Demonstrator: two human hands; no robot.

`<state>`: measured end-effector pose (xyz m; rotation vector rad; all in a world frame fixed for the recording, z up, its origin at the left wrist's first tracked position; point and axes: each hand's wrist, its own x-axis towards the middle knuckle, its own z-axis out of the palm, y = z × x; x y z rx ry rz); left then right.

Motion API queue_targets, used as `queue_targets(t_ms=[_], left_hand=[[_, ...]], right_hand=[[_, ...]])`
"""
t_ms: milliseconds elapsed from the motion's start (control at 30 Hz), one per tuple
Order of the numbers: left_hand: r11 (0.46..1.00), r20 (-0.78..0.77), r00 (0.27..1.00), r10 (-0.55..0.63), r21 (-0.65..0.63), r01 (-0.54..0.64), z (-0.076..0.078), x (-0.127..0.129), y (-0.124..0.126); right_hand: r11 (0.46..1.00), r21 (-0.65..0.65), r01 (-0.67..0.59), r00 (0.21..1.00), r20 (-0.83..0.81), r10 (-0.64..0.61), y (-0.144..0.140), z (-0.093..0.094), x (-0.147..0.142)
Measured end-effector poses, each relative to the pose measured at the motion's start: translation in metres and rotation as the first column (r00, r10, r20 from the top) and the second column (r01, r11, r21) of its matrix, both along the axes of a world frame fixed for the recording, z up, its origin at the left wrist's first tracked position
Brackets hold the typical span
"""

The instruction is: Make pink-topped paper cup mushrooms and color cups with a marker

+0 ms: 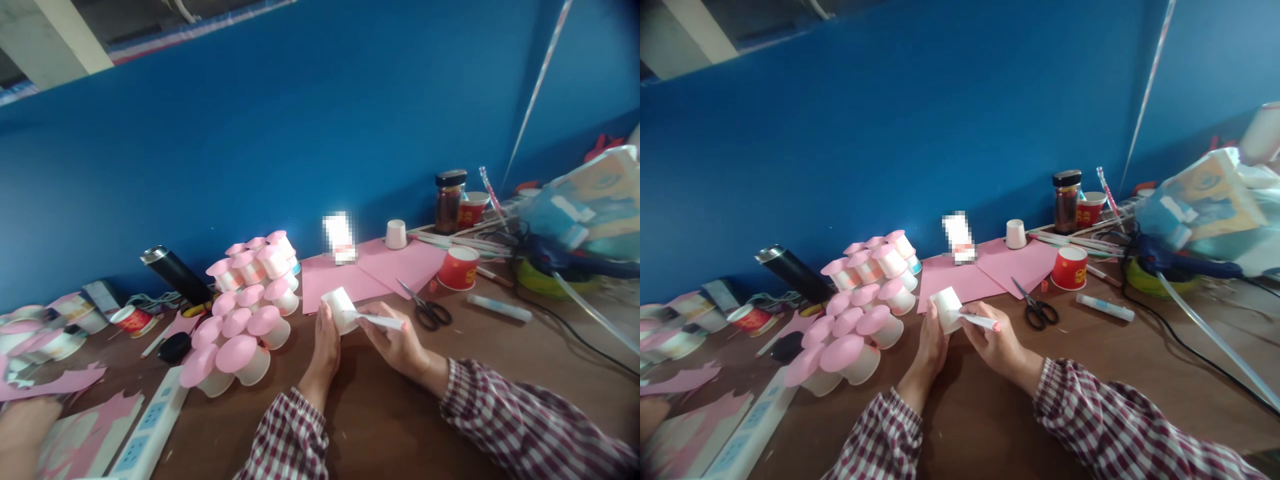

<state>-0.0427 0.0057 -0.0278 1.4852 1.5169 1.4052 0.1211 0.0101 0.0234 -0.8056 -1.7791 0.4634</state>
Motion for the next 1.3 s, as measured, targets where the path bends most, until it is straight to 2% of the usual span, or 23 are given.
queue_targets(t_ms=[200, 333, 633, 800, 1000, 1167, 1300], left_hand=[[0.995, 0.034, 0.999, -0.001, -0.104, 0.004, 0.017, 0.004, -0.002], [0.995, 0.003, 1.0, -0.004, -0.102, 0.005, 0.025, 0.003, -0.004], [0.99, 0.046, 0.999, 0.018, -0.141, -0.011, 0.026, 0.006, -0.004], [0.996, -0.008, 1.0, -0.018, -0.092, 0.017, 0.025, 0.004, -0.006], [0.993, 0.046, 0.999, 0.006, -0.119, -0.001, 0.024, 0.005, -0.005], [0.988, 0.076, 0.996, 0.046, -0.148, -0.035, 0.029, 0.011, -0.004], [0.984, 0.081, 0.996, 0.027, -0.177, -0.012, 0.035, 0.013, -0.006]], right_hand=[[1.0, -0.008, 0.024, 1.0, -0.02, -0.024, 0.0, -0.001, 0.0], [1.0, -0.005, 0.028, 0.999, -0.023, -0.028, 0.0, -0.001, 0.0], [1.0, 0.015, 0.026, 1.0, 0.009, -0.026, 0.001, -0.002, 0.001], [0.999, 0.015, 0.036, 0.999, 0.002, -0.036, 0.001, 0.0, 0.0], [0.999, 0.009, 0.033, 0.999, -0.002, -0.033, 0.001, 0.0, 0.001], [0.999, 0.016, 0.041, 0.999, 0.01, -0.041, 0.002, -0.002, 0.001], [0.998, 0.021, 0.062, 0.998, 0.021, -0.062, 0.002, -0.002, 0.001]])
